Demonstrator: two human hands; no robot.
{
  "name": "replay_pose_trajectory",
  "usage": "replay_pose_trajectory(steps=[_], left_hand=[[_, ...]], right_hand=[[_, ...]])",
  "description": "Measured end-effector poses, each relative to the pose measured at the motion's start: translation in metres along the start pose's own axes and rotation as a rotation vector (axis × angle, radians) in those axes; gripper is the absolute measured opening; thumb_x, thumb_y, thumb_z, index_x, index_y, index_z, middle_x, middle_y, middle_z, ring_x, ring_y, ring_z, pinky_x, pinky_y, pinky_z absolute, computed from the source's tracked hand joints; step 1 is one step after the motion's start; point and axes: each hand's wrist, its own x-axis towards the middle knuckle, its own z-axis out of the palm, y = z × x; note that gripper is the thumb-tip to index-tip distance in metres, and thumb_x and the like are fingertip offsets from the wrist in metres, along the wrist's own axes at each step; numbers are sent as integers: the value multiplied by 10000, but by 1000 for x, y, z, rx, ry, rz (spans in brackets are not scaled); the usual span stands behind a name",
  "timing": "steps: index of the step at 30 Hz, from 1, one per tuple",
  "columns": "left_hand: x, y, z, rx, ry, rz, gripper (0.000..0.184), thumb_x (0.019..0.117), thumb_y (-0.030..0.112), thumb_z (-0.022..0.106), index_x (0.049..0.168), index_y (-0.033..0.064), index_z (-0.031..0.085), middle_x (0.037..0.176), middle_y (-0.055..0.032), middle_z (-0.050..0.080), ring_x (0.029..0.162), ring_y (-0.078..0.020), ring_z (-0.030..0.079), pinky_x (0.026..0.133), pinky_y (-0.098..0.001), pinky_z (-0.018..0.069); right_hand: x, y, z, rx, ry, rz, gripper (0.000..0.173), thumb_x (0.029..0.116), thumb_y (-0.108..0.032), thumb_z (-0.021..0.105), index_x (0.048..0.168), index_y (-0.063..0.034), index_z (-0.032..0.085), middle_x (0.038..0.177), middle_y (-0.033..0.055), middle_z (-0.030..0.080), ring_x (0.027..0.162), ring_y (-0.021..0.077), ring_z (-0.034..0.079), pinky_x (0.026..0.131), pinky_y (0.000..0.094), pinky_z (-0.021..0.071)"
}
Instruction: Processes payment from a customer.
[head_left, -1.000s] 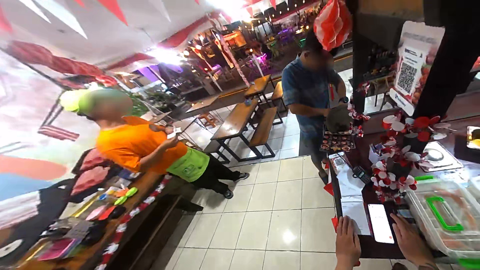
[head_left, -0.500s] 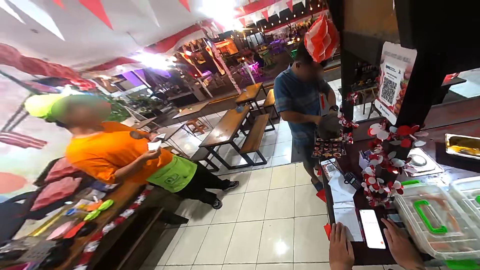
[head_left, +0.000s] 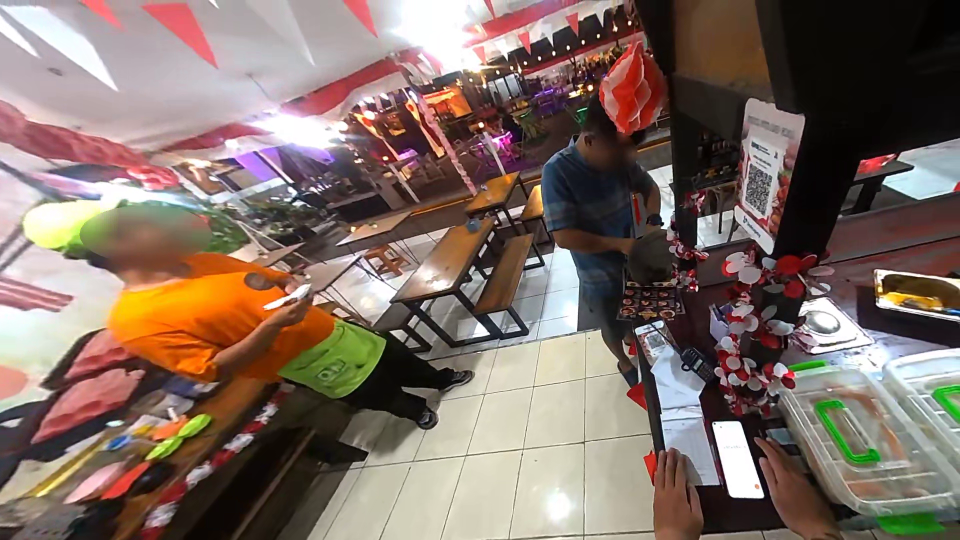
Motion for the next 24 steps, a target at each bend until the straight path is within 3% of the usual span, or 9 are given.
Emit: replay_pose_trajectory(steps=[9, 24], left_hand=[[1, 3, -5, -2, -11, -10, 502, 977, 228, 463, 1444, 91, 585, 1573, -93, 468, 1519, -309, 322, 1229, -471, 317], [0, -3, 2, 15, 18, 26, 507, 968, 224, 465, 1441, 87, 584, 1563, -90, 481, 1518, -293, 327, 1235, -450, 311]], right_hand=[[-1, -10, -11, 45, -19, 25, 473, 1098, -302, 342, 1517, -159, 510, 1568, 132, 477, 1464, 281, 443, 1194, 479, 390], [2, -10, -10, -33, -27, 35, 484, 1097, -367, 328, 1516, -210, 514, 1555, 125, 492, 1461, 279, 444, 1197, 469, 382]])
